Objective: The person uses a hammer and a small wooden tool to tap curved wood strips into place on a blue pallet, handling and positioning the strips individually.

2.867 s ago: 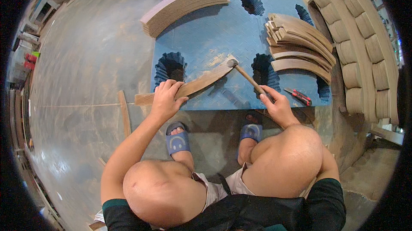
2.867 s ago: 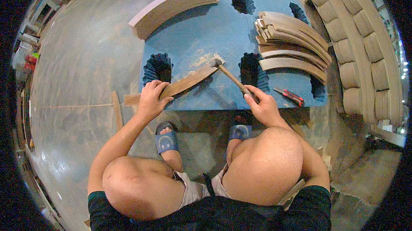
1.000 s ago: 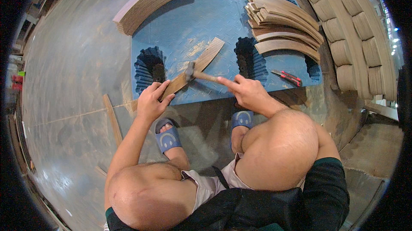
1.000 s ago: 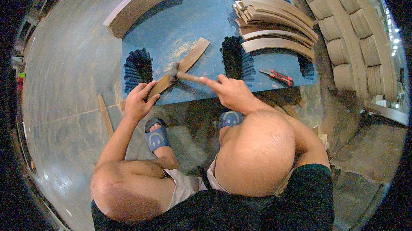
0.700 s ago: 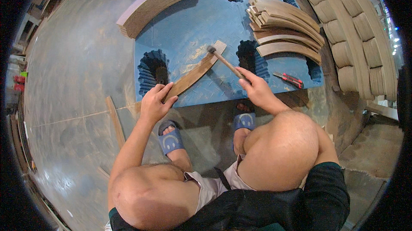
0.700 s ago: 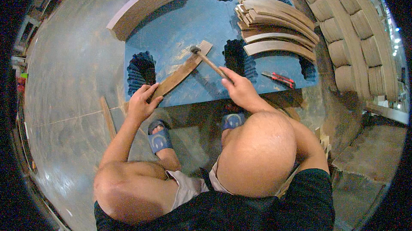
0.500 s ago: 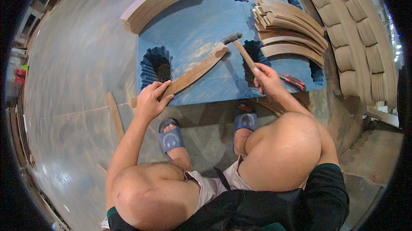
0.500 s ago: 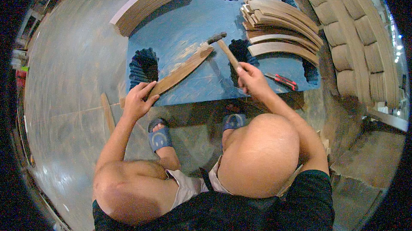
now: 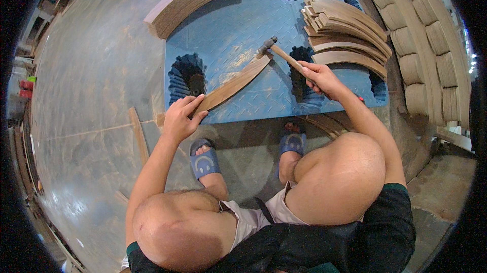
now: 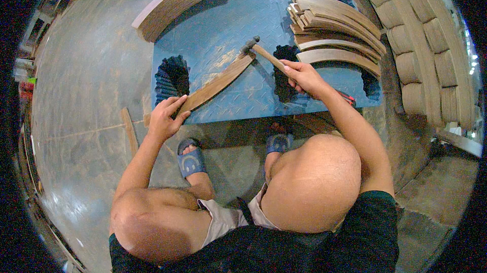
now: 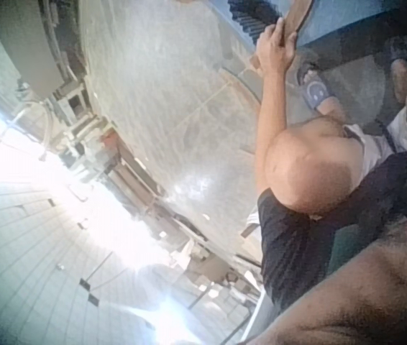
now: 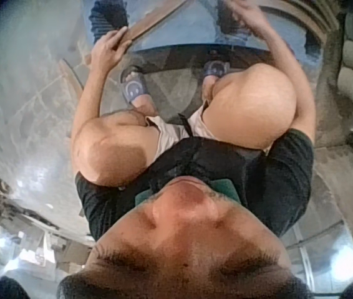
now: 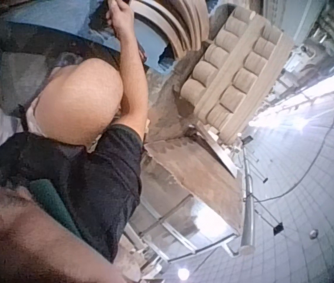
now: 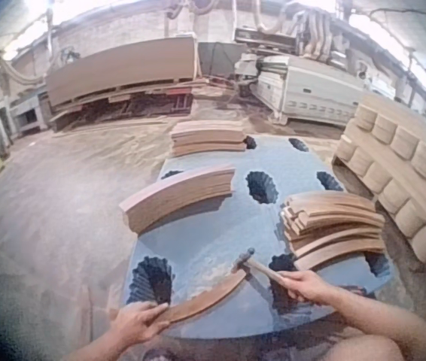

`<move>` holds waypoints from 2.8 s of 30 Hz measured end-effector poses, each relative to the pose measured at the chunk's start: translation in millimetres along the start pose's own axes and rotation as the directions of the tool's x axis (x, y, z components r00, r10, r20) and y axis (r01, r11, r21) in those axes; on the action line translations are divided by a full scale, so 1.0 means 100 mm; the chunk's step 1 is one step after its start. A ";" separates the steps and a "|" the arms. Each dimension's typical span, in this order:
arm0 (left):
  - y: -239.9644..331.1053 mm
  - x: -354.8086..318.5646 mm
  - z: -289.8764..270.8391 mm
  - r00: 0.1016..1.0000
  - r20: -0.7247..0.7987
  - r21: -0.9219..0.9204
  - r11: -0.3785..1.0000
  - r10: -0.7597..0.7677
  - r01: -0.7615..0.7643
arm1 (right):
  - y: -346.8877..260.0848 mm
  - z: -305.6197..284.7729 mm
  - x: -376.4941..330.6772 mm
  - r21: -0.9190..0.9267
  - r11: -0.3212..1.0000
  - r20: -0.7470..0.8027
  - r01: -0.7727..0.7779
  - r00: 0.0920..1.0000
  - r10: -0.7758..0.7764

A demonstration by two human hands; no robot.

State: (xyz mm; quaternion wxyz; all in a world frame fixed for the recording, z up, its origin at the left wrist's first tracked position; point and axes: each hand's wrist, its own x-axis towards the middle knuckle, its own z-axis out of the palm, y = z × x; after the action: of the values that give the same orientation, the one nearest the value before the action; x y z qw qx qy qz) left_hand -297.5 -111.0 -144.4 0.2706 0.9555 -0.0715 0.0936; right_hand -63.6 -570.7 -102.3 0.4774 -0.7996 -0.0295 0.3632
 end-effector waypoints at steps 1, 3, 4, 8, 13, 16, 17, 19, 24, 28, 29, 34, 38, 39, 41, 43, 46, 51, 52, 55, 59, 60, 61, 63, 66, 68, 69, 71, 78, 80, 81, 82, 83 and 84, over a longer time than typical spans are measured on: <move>-0.01 0.00 0.00 1.000 -0.001 0.003 1.000 0.001 -0.001 | -0.03 0.01 0.00 -0.004 1.000 0.002 0.009 1.000 -0.009; -0.01 -0.01 0.00 1.000 -0.005 0.003 1.000 0.001 -0.001 | -0.15 0.07 -0.03 -0.012 1.000 -0.016 0.013 1.000 -0.014; -0.01 -0.01 -0.01 1.000 0.015 0.001 1.000 -0.016 0.016 | -0.21 0.13 -0.04 -0.013 1.000 -0.034 0.011 0.999 -0.012; 0.02 0.01 -0.02 1.000 0.025 -0.002 1.000 -0.010 0.010 | -0.16 0.03 0.03 -0.085 0.996 0.122 0.027 0.992 -0.017; -0.01 0.00 -0.02 1.000 0.008 0.001 1.000 0.013 -0.013 | -0.24 -0.02 0.03 0.007 0.999 -0.014 0.050 0.999 -0.050; -0.03 0.03 0.03 0.999 0.005 -0.011 0.999 0.032 -0.032 | 0.06 -0.03 0.25 -0.096 0.980 0.095 0.176 0.981 -0.167; -0.06 -0.03 -0.04 1.000 0.013 0.005 1.000 0.016 -0.016 | -0.21 0.13 0.11 -0.161 0.980 0.153 0.115 0.984 -0.090; -0.03 0.01 -0.02 0.999 0.023 -0.007 1.000 0.029 -0.029 | -0.10 0.03 0.09 -0.115 0.982 0.167 0.146 0.978 -0.126; 0.00 0.01 -0.04 0.999 0.025 0.006 1.000 0.029 -0.030 | -0.07 0.03 0.06 -0.055 0.981 -0.030 0.188 0.981 -0.190; -0.04 0.02 -0.02 0.998 0.010 -0.007 0.998 0.058 -0.058 | 0.11 0.07 0.01 -0.064 0.976 0.074 0.209 0.976 -0.204; -0.04 0.02 -0.04 0.998 0.017 -0.006 0.999 0.053 -0.053 | -0.01 0.05 -0.10 -0.009 0.983 0.063 0.182 0.981 -0.182; -0.05 0.01 -0.01 0.999 0.030 -0.011 0.999 0.037 -0.037 | -0.04 0.09 -0.15 -0.061 0.973 -0.105 0.223 0.968 -0.228; -0.04 0.00 -0.03 0.999 0.031 -0.004 1.000 0.026 -0.026 | 0.05 0.29 -0.21 -0.144 0.946 0.002 0.290 0.956 -0.293; -0.03 0.00 -0.05 0.999 0.033 0.000 1.000 0.021 -0.021 | 0.06 0.30 -0.24 -0.133 0.942 -0.025 0.308 0.949 -0.314; -0.02 0.02 -0.04 0.999 0.039 -0.012 1.000 0.013 -0.013 | 0.11 0.35 -0.27 -0.290 0.830 -0.105 0.477 0.846 -0.523; 0.00 0.03 -0.03 0.999 0.032 -0.020 1.000 -0.003 0.004 | 0.10 0.39 -0.37 -0.490 0.695 -0.117 0.526 0.750 -0.651; 0.02 0.05 -0.02 0.999 0.016 -0.019 0.999 -0.031 0.031 | -0.07 0.61 -0.63 -0.693 0.488 0.053 0.531 0.712 -0.700; 0.05 0.10 0.03 0.999 0.028 -0.034 0.999 -0.037 0.038 | 0.03 0.94 -0.74 -0.811 0.223 0.242 0.540 0.657 -0.714; 0.06 0.11 0.04 0.999 0.030 -0.041 0.998 -0.037 0.038 | 0.06 0.95 -0.73 -0.795 0.248 0.252 0.553 0.673 -0.696; 0.06 0.10 0.02 0.998 0.032 -0.044 0.998 -0.048 0.049 | 0.06 1.02 -0.69 -0.759 0.291 0.293 0.582 0.705 -0.645; 0.00 0.06 0.02 0.999 0.018 -0.043 0.998 -0.039 0.040 | -0.02 1.04 -0.70 -0.800 0.261 0.291 0.541 0.729 -0.619; -0.02 0.04 0.01 0.999 0.012 -0.043 0.998 -0.038 0.038 | -0.03 1.05 -0.69 -0.812 0.251 0.280 0.526 0.730 -0.624; -0.03 0.04 0.03 0.999 0.012 -0.051 0.998 -0.037 0.037 | 0.03 0.99 -0.65 -0.829 0.354 0.145 0.433 0.778 -0.612; 0.05 0.10 0.04 0.999 0.010 -0.075 0.997 -0.035 0.036 | 0.27 0.70 -0.50 -0.762 0.547 -0.151 0.347 0.726 -0.671; 0.10 0.10 -0.06 0.988 0.101 -0.069 0.990 -0.114 0.122 | 0.19 0.29 -0.45 -0.717 0.683 -0.409 0.139 0.709 -0.575; 0.05 0.07 -0.05 0.994 0.063 -0.049 0.995 -0.086 0.090 | 0.15 0.25 -0.51 -0.665 0.713 -0.373 0.220 0.730 -0.573; 0.04 0.05 -0.04 0.996 0.047 -0.041 0.996 -0.071 0.073 | 0.14 0.30 -0.56 -0.665 0.685 -0.310 0.298 0.724 -0.616; 0.05 0.05 0.00 0.996 0.039 -0.052 0.996 -0.077 0.079 | 0.14 0.50 -0.65 -0.655 0.627 -0.185 0.422 0.715 -0.674; 0.00 0.03 0.03 0.998 0.020 -0.060 0.996 -0.061 0.062 | 0.00 1.01 -0.73 -0.741 0.424 0.194 0.520 0.771 -0.607; 0.03 0.04 -0.03 0.997 0.026 -0.057 0.996 -0.071 0.072 | 0.15 1.01 -0.63 -0.727 0.499 0.070 0.471 0.775 -0.628; 0.06 0.04 -0.06 0.997 0.029 -0.055 0.995 -0.077 0.078 | 0.32 0.91 -0.48 -0.650 0.604 -0.122 0.461 0.722 -0.681; 0.09 0.10 -0.04 0.997 0.027 -0.060 0.996 -0.069 0.070 | 0.43 0.67 -0.43 -0.594 0.702 -0.298 0.393 0.703 -0.646; 0.11 0.09 -0.04 0.997 0.034 -0.049 0.996 -0.075 0.077 | 0.42 0.47 -0.44 -0.579 0.782 -0.416 0.229 0.742 -0.526; 0.11 0.09 -0.03 0.996 0.044 -0.048 0.996 -0.073 0.075 | 0.39 0.29 -0.47 -0.627 0.757 -0.460 0.183 0.697 -0.550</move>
State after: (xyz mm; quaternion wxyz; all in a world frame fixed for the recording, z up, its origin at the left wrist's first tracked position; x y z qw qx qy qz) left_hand -290.8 -119.1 -134.1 0.2957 0.9523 -0.0439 0.0618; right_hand -127.3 -589.2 -115.1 0.2814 -0.9483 -0.1373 -0.0520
